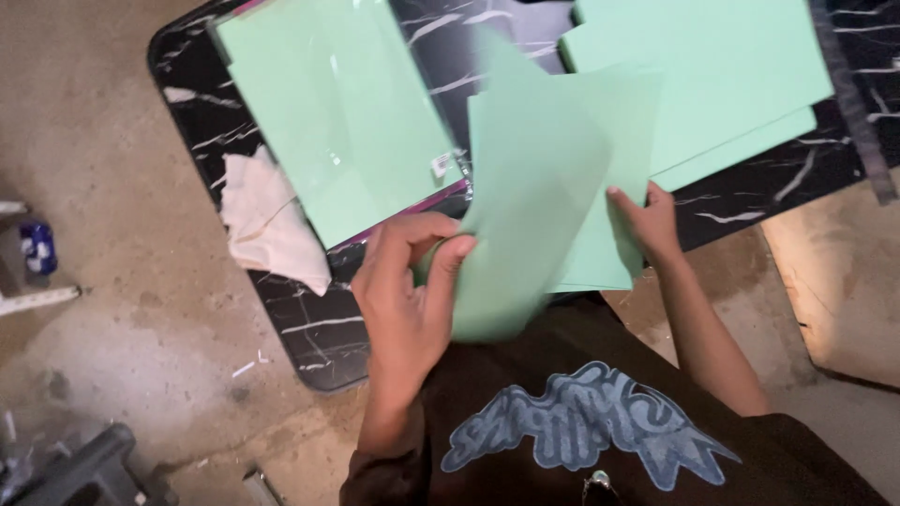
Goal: The person stands at a table and repeatedly picks up light green sheets of paper from a stack, folds them in half, and places them onto a separate pile. The person handles the paper by hand throughout the process.
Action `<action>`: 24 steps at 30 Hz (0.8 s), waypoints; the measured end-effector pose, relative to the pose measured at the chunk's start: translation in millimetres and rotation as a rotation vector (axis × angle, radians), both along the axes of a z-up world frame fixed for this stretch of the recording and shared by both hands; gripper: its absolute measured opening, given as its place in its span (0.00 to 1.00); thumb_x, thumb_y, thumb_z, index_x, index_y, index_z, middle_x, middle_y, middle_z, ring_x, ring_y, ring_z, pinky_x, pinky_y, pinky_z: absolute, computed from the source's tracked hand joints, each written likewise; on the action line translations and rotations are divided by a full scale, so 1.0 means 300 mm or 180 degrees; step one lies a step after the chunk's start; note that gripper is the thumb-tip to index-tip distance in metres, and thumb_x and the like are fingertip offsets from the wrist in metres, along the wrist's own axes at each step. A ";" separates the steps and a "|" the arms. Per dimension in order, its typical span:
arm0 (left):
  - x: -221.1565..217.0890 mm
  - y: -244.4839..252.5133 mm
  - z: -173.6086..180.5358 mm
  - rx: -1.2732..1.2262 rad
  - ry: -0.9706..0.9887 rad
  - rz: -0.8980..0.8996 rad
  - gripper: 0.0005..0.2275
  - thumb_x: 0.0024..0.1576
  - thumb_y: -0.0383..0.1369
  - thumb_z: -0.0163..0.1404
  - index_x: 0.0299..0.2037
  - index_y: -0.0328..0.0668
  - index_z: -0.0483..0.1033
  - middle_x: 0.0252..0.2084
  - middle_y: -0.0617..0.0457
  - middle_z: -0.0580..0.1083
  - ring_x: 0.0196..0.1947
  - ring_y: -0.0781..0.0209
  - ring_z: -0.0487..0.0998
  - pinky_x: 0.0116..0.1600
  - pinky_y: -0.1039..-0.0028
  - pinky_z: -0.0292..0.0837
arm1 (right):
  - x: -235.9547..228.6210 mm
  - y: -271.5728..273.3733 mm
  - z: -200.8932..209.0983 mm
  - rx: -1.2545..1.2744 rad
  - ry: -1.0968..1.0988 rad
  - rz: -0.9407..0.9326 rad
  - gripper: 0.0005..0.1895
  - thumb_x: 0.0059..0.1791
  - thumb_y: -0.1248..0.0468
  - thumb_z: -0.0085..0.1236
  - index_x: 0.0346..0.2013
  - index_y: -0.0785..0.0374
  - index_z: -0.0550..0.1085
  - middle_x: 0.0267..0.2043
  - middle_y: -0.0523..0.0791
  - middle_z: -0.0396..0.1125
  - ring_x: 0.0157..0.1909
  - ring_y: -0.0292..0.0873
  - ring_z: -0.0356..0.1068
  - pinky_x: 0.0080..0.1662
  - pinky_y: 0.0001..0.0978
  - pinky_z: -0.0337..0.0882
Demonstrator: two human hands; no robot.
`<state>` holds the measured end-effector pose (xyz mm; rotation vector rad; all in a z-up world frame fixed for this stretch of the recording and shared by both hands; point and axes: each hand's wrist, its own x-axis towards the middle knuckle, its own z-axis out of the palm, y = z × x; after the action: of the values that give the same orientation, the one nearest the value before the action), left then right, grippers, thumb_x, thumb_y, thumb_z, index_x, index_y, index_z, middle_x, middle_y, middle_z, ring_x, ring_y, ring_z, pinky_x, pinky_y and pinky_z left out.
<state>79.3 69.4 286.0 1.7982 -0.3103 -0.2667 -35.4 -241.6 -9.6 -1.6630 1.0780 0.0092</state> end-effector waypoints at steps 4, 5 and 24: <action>-0.012 -0.122 -0.132 0.0172 -0.1813 -0.0768 0.06 0.60 0.29 0.60 0.44 0.47 0.76 0.40 0.57 0.80 0.41 0.61 0.82 0.59 0.68 0.69 | -0.034 -0.026 -0.044 -0.0018 -0.0200 0.0161 0.17 0.53 0.58 0.61 0.49 0.68 0.76 0.41 0.50 0.75 0.38 0.43 0.73 0.41 0.39 0.75; -0.017 -0.165 -0.158 0.0294 -0.1872 -0.1152 0.09 0.60 0.29 0.58 0.49 0.49 0.78 0.41 0.58 0.80 0.43 0.60 0.81 0.60 0.66 0.69 | -0.054 -0.058 -0.116 -0.0171 -0.0605 0.0422 0.15 0.54 0.60 0.59 0.50 0.68 0.76 0.43 0.50 0.75 0.40 0.41 0.73 0.43 0.39 0.75; -0.168 -0.092 -0.869 0.1247 -0.1247 -0.2152 0.14 0.57 0.28 0.52 0.52 0.55 0.81 0.56 0.58 0.79 0.61 0.50 0.75 0.66 0.55 0.63 | -0.089 -0.142 -0.222 0.0650 -0.0704 0.0113 0.46 0.60 0.32 0.29 0.71 0.72 0.57 0.68 0.54 0.60 0.66 0.48 0.62 0.64 0.44 0.61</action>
<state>28.8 41.7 25.2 2.0766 -1.2215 -0.4697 -62.2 -284.3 -76.0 -1.4614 0.8510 -0.0396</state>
